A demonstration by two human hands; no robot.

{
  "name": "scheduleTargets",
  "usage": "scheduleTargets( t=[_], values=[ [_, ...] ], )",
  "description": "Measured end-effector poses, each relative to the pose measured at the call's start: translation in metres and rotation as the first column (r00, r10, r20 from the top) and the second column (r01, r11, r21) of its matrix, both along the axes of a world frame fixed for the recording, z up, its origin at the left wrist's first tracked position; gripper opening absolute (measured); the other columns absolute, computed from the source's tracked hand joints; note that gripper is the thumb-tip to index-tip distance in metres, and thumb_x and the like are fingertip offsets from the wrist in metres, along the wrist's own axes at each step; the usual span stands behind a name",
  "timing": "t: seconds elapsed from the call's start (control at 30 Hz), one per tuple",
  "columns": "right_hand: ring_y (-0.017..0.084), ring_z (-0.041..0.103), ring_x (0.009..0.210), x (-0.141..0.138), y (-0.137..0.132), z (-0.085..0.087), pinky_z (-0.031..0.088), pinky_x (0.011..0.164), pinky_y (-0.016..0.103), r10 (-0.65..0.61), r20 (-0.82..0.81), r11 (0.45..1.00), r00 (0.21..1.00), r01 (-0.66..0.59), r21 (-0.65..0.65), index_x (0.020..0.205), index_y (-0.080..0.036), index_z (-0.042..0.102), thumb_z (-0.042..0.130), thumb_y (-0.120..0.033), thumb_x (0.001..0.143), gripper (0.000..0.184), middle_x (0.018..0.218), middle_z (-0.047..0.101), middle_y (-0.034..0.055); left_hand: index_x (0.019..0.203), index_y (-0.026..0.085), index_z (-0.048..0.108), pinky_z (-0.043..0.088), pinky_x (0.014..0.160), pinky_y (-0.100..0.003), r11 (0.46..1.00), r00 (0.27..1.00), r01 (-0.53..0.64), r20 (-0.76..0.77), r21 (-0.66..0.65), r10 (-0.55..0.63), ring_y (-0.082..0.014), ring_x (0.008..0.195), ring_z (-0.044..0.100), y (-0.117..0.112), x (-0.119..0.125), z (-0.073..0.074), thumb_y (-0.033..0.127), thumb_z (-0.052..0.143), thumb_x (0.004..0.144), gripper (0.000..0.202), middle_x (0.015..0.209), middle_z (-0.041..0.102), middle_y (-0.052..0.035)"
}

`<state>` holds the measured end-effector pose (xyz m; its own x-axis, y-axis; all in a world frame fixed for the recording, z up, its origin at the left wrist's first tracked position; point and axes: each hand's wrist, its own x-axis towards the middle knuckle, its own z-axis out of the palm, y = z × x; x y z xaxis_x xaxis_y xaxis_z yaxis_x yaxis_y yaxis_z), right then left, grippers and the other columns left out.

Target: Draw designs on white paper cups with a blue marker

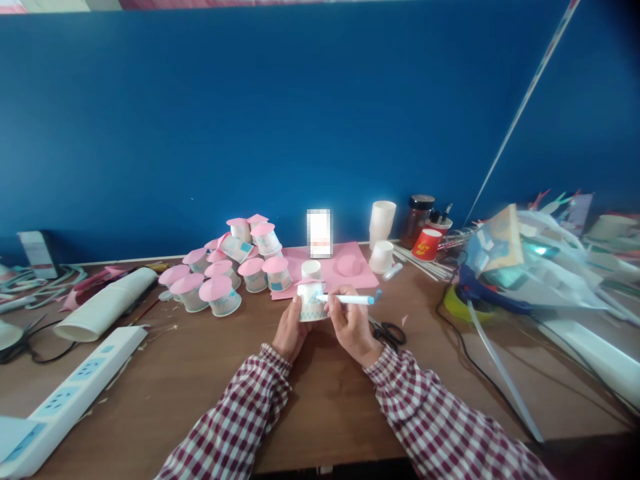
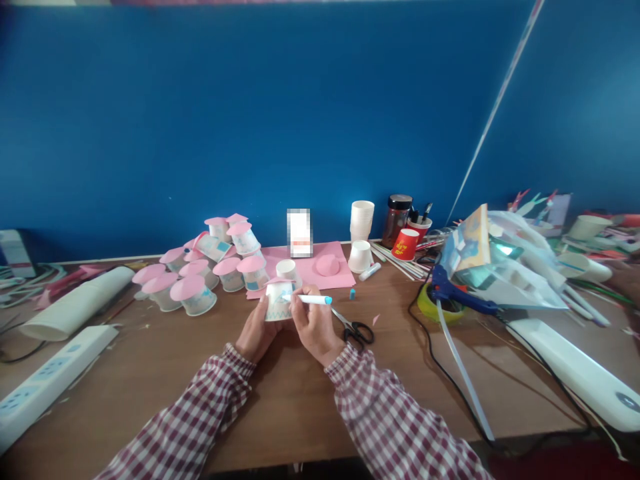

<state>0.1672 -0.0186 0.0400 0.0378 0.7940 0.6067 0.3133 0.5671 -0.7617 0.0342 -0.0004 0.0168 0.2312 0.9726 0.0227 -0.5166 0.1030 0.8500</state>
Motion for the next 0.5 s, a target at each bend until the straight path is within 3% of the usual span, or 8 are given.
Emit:
scheduleTargets(
  t=[0.27, 0.5],
  values=[
    [0.012, 0.057, 0.058, -0.0002, 0.0005, -0.0020, 0.048, 0.057, 0.024, 0.003, -0.003, 1.000, 1.000, -0.003, 0.004, 0.085, -0.020, 0.046, 0.041, -0.027, 0.092, 0.011, 0.067, 0.057, 0.0004, 0.115, 0.009, 0.057, 0.045, 0.082, -0.036, 1.000, 1.000, -0.008, 0.006, -0.014, 0.008, -0.0226, 0.089, 0.060, -0.0019, 0.0009, 0.0029, 0.048, 0.048, 0.085, 0.050, 0.103, 0.065, -0.0137],
    [0.012, 0.057, 0.059, -0.0008, 0.0002, -0.0019, 0.048, 0.057, 0.023, -0.002, -0.002, 1.000, 1.000, 0.002, 0.001, 0.086, -0.019, 0.046, 0.041, -0.026, 0.092, 0.010, 0.067, 0.057, -0.0002, 0.111, 0.009, 0.058, 0.047, 0.077, -0.034, 0.999, 1.000, -0.028, 0.004, -0.034, 0.028, -0.0222, 0.087, 0.061, -0.0005, 0.0003, -0.0010, 0.048, 0.050, 0.084, 0.049, 0.100, 0.066, -0.0122]
  ],
)
